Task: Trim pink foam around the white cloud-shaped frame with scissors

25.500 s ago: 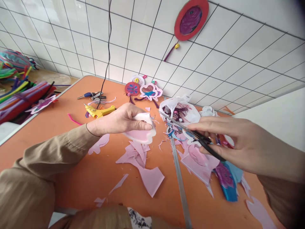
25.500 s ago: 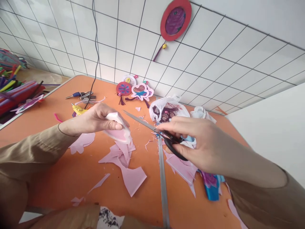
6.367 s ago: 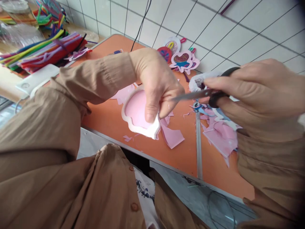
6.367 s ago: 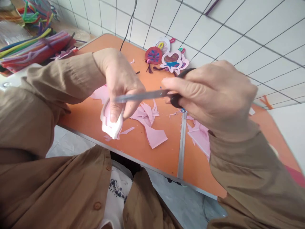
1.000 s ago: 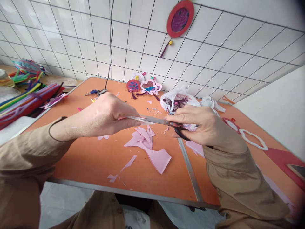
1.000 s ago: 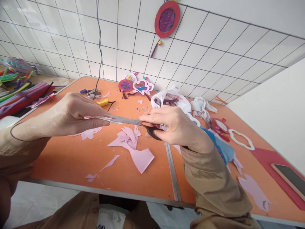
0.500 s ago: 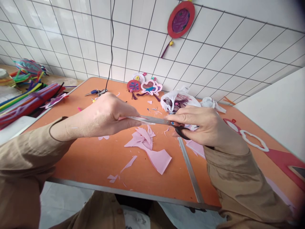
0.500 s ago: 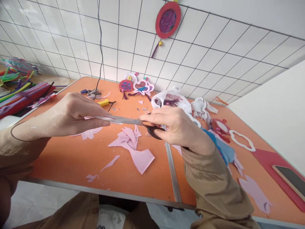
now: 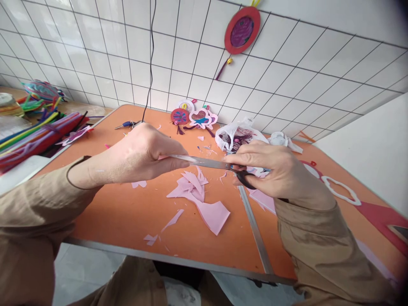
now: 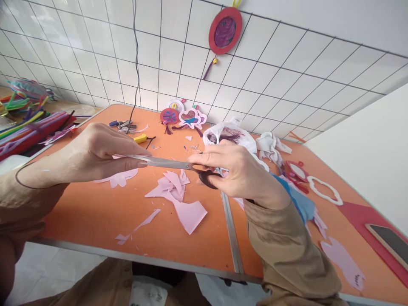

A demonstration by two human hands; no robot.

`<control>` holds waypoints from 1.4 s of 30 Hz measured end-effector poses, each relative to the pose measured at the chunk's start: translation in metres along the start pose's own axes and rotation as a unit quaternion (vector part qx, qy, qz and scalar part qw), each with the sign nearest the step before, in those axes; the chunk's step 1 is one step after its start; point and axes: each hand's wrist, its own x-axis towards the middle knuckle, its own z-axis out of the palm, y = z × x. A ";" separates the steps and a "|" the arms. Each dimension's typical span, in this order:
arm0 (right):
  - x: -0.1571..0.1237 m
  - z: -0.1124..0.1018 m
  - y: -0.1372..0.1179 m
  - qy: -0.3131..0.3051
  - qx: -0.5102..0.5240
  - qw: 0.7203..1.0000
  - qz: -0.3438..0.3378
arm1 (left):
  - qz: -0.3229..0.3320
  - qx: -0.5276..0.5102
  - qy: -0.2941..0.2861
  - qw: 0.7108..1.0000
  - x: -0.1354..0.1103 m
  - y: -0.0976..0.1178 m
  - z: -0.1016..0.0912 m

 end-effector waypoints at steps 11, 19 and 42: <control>-0.004 -0.001 0.006 0.018 -0.023 1.000 -0.007 | 0.008 0.023 0.026 0.999 -0.002 -0.002 0.004; -0.002 -0.002 0.004 0.006 -0.017 1.000 -0.009 | 0.033 0.019 0.050 0.998 -0.002 -0.006 0.007; -0.002 -0.002 0.000 -0.007 0.006 1.000 0.015 | 0.037 0.026 0.047 0.998 -0.002 -0.003 0.003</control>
